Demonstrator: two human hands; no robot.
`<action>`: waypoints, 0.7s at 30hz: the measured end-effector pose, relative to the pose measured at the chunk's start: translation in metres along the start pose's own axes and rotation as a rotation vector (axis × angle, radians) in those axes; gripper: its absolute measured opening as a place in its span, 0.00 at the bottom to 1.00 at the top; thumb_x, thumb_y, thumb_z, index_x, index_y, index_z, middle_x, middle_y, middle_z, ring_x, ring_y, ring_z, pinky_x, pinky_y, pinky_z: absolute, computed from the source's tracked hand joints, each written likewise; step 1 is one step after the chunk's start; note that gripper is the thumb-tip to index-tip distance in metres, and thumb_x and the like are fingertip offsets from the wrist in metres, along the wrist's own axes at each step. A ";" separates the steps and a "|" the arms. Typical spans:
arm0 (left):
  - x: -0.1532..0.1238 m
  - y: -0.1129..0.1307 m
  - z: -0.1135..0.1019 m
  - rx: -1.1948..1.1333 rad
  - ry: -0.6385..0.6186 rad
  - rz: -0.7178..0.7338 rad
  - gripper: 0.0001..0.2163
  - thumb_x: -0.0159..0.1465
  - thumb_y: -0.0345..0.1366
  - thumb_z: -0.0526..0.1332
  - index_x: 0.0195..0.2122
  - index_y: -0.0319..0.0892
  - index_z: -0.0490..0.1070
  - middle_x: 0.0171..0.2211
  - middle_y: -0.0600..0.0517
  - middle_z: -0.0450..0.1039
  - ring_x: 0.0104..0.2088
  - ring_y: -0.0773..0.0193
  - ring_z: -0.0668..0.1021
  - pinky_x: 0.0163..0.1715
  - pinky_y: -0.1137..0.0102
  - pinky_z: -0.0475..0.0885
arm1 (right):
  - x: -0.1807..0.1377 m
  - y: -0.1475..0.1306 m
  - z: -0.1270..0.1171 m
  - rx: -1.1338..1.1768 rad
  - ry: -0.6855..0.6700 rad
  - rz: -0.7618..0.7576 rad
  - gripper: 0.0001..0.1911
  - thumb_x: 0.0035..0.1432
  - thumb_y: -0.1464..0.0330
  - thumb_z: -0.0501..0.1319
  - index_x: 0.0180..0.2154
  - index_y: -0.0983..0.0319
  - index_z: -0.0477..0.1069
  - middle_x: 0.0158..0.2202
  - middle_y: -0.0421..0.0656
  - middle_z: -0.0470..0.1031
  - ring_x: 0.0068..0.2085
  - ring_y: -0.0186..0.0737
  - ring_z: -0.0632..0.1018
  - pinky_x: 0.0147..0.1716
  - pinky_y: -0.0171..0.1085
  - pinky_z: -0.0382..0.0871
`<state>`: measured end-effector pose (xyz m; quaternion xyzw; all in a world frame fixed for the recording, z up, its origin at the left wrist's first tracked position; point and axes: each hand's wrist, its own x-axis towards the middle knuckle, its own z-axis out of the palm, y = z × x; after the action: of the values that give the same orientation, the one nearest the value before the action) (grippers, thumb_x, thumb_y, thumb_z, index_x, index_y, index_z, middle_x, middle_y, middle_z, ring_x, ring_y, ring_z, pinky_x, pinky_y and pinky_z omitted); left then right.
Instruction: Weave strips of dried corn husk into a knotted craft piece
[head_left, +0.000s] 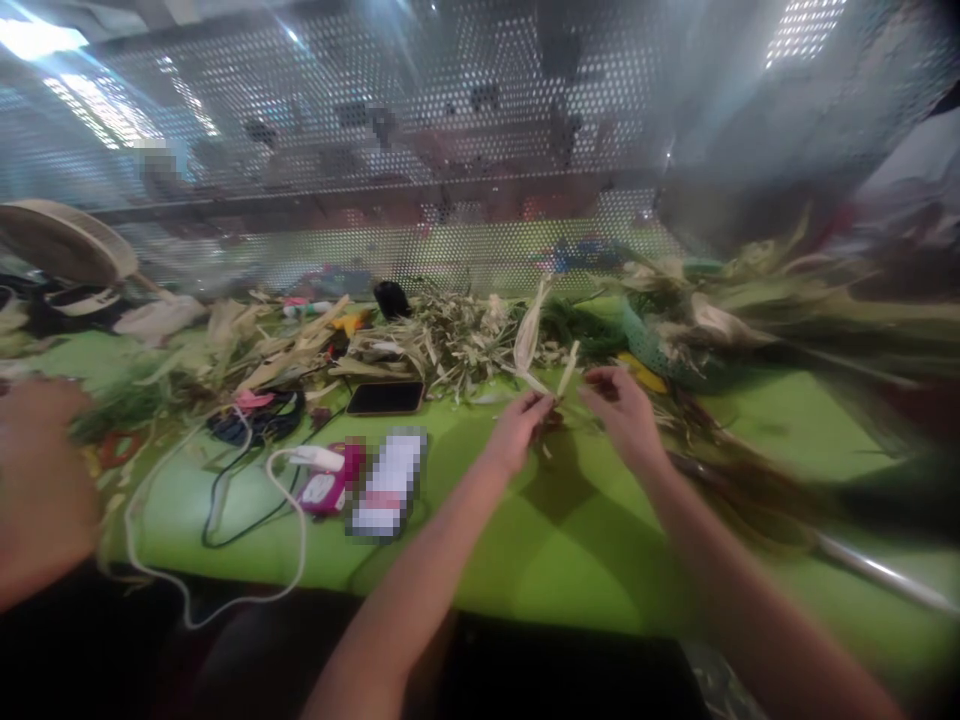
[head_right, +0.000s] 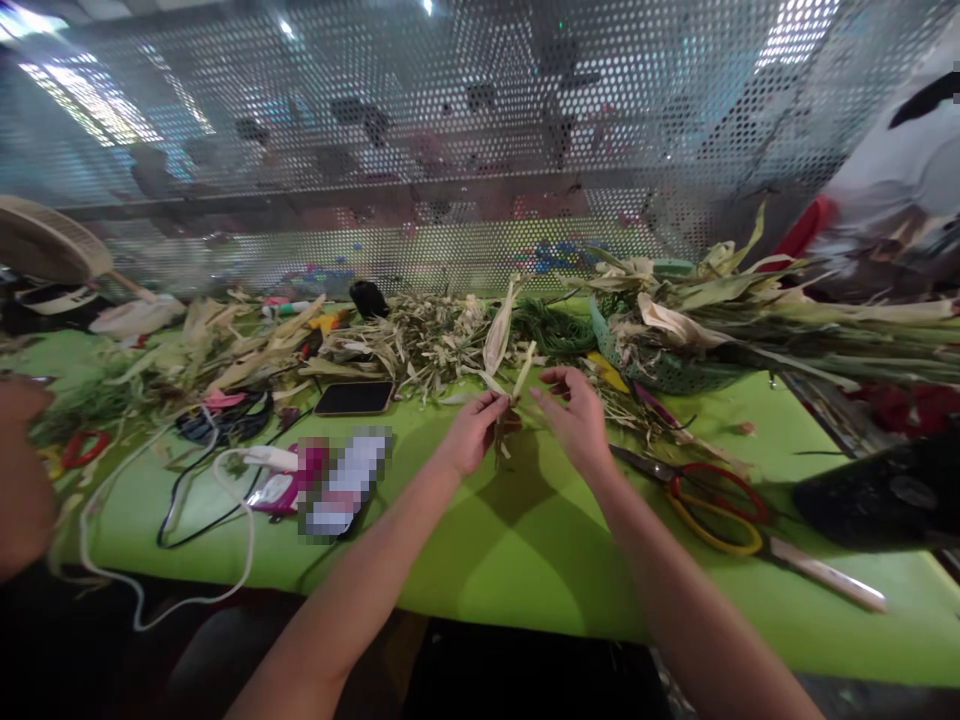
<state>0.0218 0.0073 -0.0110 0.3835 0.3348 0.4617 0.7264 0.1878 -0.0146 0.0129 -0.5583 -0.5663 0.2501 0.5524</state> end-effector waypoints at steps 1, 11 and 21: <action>0.001 0.001 -0.001 -0.044 0.034 -0.005 0.18 0.50 0.45 0.73 0.34 0.40 0.70 0.30 0.55 0.70 0.30 0.69 0.75 0.35 0.68 0.72 | -0.002 -0.002 0.000 -0.076 0.048 -0.074 0.11 0.54 0.62 0.65 0.37 0.60 0.72 0.35 0.42 0.74 0.33 0.38 0.71 0.35 0.37 0.66; 0.000 -0.004 0.007 -0.221 0.113 0.034 0.17 0.47 0.36 0.74 0.34 0.40 0.70 0.31 0.53 0.76 0.33 0.65 0.78 0.35 0.70 0.71 | -0.024 -0.001 0.026 -0.469 -0.107 -0.349 0.05 0.56 0.66 0.64 0.30 0.60 0.71 0.30 0.43 0.75 0.34 0.42 0.73 0.34 0.38 0.62; -0.001 -0.007 0.007 -0.125 0.062 0.073 0.13 0.51 0.37 0.73 0.33 0.40 0.72 0.34 0.50 0.79 0.34 0.65 0.78 0.37 0.70 0.71 | -0.025 -0.006 0.023 -0.477 -0.110 -0.168 0.07 0.58 0.67 0.59 0.29 0.60 0.74 0.29 0.42 0.77 0.30 0.39 0.73 0.30 0.36 0.58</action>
<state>0.0304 0.0023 -0.0131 0.3349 0.3135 0.5197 0.7208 0.1588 -0.0310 0.0029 -0.6095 -0.6827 0.0926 0.3923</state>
